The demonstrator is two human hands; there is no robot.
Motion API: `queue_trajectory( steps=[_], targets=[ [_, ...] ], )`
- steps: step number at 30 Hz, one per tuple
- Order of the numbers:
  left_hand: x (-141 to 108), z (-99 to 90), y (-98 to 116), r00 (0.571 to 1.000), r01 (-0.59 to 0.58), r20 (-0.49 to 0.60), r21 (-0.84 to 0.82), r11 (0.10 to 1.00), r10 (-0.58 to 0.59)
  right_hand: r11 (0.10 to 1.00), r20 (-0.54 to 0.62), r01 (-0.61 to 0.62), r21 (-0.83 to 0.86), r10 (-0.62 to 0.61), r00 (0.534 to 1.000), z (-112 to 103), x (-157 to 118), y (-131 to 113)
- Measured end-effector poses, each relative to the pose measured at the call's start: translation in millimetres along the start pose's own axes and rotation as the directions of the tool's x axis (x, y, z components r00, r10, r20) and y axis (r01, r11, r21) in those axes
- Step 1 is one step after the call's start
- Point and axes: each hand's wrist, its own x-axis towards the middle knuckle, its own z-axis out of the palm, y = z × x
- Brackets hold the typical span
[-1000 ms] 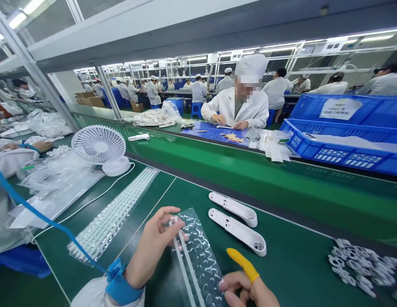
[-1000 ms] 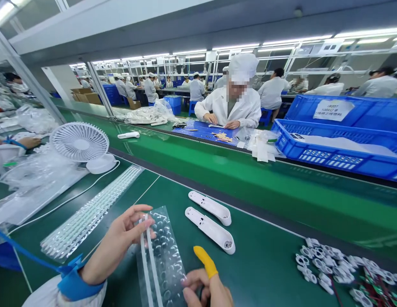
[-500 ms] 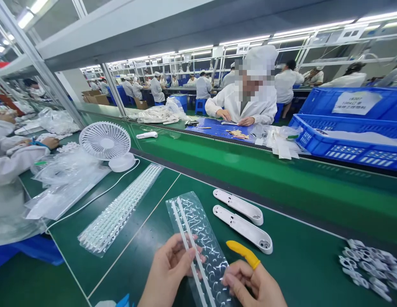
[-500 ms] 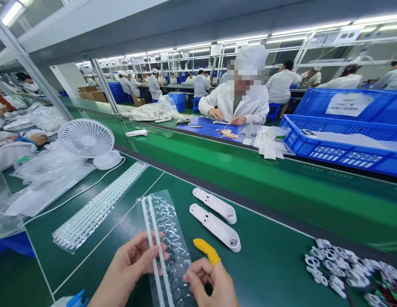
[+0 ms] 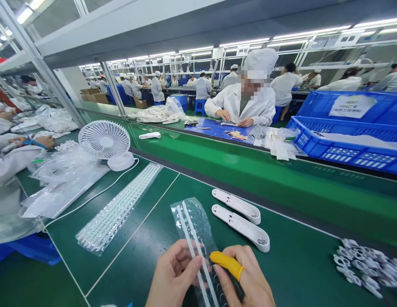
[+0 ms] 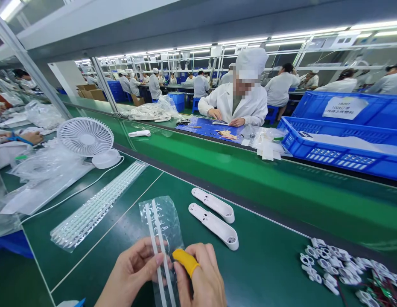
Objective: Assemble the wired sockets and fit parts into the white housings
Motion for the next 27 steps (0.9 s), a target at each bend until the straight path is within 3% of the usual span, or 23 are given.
queue_trajectory(
  steps=[9, 12, 16, 19, 23, 25, 27],
  targets=[
    [0.9, -0.7, -7.7, 0.993, -0.065, 0.106, 0.051, 0.997, 0.060, 0.997, 0.120, -0.071, 0.016, 0.069, 0.990, 2.2, 1.2, 9.8],
    [1.7, 0.8, -8.7, 0.991, -0.062, 0.121, 0.058, 0.996, 0.054, 0.999, 0.132, -0.048, -0.014, 0.050, 0.990, -1.0, 2.3, 7.9],
    [4.2, 0.5, -9.3, 0.991, -0.034, 0.134, 0.076, 0.997, 0.024, 0.986, 0.063, 0.050, -0.161, -0.040, 0.997, -15.0, 5.1, 15.7],
    [6.5, -5.6, -7.3, 0.998, 0.015, 0.053, 0.050, 0.999, -0.018, 0.910, 0.037, 0.148, -0.388, -0.145, 0.989, -31.4, 7.6, 33.6],
    [8.0, -18.1, -4.0, 0.997, -0.037, -0.067, 0.036, 0.999, 0.039, 0.737, 0.138, 0.214, -0.641, -0.164, 0.977, -47.4, 4.7, 56.4],
    [7.8, -21.4, -1.8, 0.990, -0.062, -0.114, 0.126, 0.990, 0.077, 0.747, 0.176, 0.195, -0.636, -0.106, 0.979, -50.9, 0.0, 63.1],
    [6.8, -20.9, 1.7, 0.985, -0.059, -0.148, 0.205, 0.977, 0.090, 0.820, 0.171, 0.118, -0.560, -0.025, 0.985, -53.0, -6.0, 67.1]
  ],
)
